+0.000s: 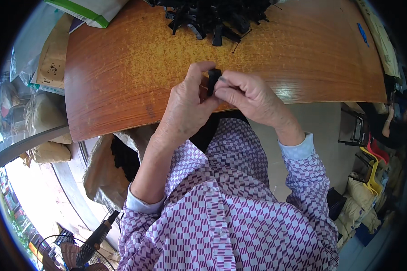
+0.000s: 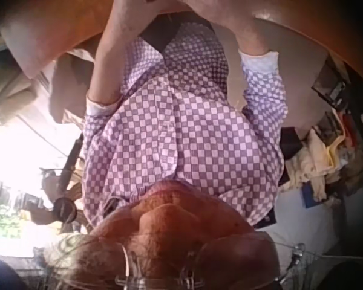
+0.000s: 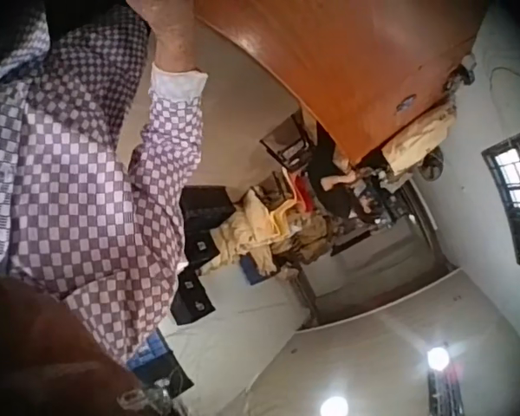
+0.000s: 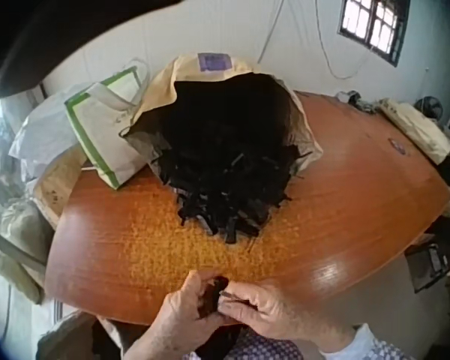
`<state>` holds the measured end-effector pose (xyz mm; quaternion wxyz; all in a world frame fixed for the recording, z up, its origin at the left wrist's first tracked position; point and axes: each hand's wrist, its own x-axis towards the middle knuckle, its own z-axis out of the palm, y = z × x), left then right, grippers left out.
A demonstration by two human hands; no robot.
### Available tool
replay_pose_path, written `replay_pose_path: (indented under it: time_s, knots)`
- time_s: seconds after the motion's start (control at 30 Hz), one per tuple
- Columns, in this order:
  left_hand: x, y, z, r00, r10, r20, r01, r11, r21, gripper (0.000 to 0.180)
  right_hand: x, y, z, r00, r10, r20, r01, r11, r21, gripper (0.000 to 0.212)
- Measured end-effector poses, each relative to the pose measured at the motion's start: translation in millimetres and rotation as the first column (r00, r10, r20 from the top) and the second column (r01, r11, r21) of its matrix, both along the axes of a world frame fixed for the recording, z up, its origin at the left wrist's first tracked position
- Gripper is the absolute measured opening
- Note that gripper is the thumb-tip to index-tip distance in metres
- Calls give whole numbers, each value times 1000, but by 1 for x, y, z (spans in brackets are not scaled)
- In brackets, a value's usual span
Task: Assembling small black plastic components at a desk.
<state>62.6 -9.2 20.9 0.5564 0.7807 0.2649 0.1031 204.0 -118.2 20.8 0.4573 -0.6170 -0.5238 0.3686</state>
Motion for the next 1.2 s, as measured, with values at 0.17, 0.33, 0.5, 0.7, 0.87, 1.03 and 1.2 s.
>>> replay_pose_path:
  time_s: [0.17, 0.33, 0.5, 0.7, 0.87, 1.03, 1.2]
  knots:
    - [-14, 4, -14, 982, 64, 179, -58, 998, -39, 48, -11, 7, 2, 996, -33, -86, 30, 999, -34, 14]
    - [-25, 5, -19, 956, 193, 219, -102, 924, -370, 39, -31, 15, -1, 952, -180, -246, 142, 976, -163, 20]
    - [-37, 9, -21, 925, 291, 245, -127, 843, -523, 36, -50, 26, -18, 993, -103, -55, 98, 991, -88, 23]
    - [-45, 16, -33, 924, 288, 251, -198, 922, -332, 36, -61, 37, -15, 995, -92, -37, 84, 981, -177, 21]
    - [-47, 19, -28, 944, 261, 200, -240, 963, -124, 36, -67, 42, -16, 993, -106, 46, 112, 977, -180, 21]
    - [-46, 16, -25, 970, 205, 129, -233, 933, 274, 37, -72, 41, -28, 980, -170, 102, 176, 983, -52, 21]
    - [-37, 13, -24, 915, 256, 311, -285, 957, 48, 31, -58, 37, -27, 972, -189, -143, 200, 978, 65, 21]
